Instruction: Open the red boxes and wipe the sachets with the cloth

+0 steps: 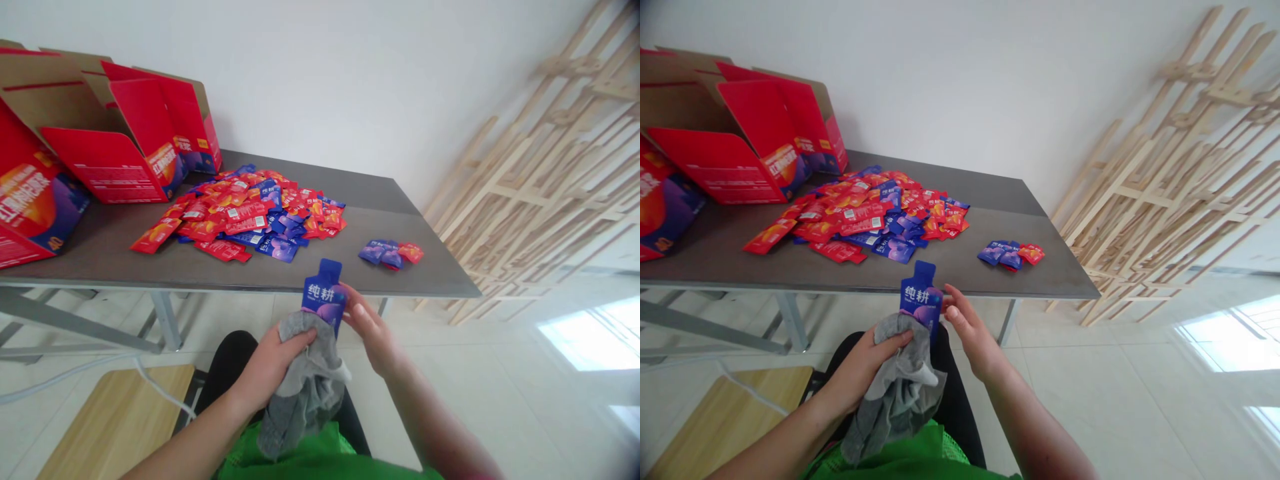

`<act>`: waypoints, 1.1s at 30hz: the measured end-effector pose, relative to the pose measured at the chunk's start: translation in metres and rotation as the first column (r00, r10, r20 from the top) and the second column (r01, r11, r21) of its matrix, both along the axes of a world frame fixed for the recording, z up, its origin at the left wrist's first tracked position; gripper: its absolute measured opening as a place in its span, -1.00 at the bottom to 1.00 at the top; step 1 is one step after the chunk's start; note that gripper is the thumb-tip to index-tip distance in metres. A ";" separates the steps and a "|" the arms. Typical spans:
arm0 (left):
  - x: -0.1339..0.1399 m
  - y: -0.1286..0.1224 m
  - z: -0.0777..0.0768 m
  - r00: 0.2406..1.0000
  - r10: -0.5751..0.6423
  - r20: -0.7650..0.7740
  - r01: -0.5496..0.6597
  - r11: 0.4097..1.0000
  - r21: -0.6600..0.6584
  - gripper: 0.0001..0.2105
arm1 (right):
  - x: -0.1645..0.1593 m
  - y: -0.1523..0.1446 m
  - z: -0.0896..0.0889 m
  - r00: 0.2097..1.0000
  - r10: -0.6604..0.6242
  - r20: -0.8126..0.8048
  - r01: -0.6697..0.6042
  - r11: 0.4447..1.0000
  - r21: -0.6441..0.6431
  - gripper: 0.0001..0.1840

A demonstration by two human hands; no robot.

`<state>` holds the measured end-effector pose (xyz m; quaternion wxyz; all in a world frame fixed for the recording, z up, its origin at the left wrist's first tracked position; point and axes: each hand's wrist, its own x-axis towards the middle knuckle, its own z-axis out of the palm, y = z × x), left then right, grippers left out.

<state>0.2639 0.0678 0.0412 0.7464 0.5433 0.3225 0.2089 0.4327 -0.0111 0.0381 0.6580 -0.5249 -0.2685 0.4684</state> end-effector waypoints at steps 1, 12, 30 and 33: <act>0.003 -0.004 -0.001 0.998 -0.048 0.028 0.050 0.995 -0.082 -0.73 | -0.004 0.002 -0.001 0.998 0.041 -0.051 -0.041 0.999 -0.007 -0.44; -0.002 0.000 0.007 0.852 0.523 -0.017 -0.426 0.712 0.558 -0.67 | -0.016 0.010 -0.005 0.918 -0.371 -0.144 0.372 0.928 -0.024 -0.70; -0.003 -0.009 -0.042 0.781 -0.152 -0.605 0.622 0.271 0.735 -0.58 | -0.007 0.015 -0.002 0.857 -0.462 -0.227 0.464 0.885 -0.049 -0.70; -0.014 -0.001 -0.046 0.855 -0.070 -0.514 0.485 0.463 0.742 -0.53 | 0.034 0.015 -0.008 0.827 -0.549 -0.125 0.557 0.830 0.037 -0.66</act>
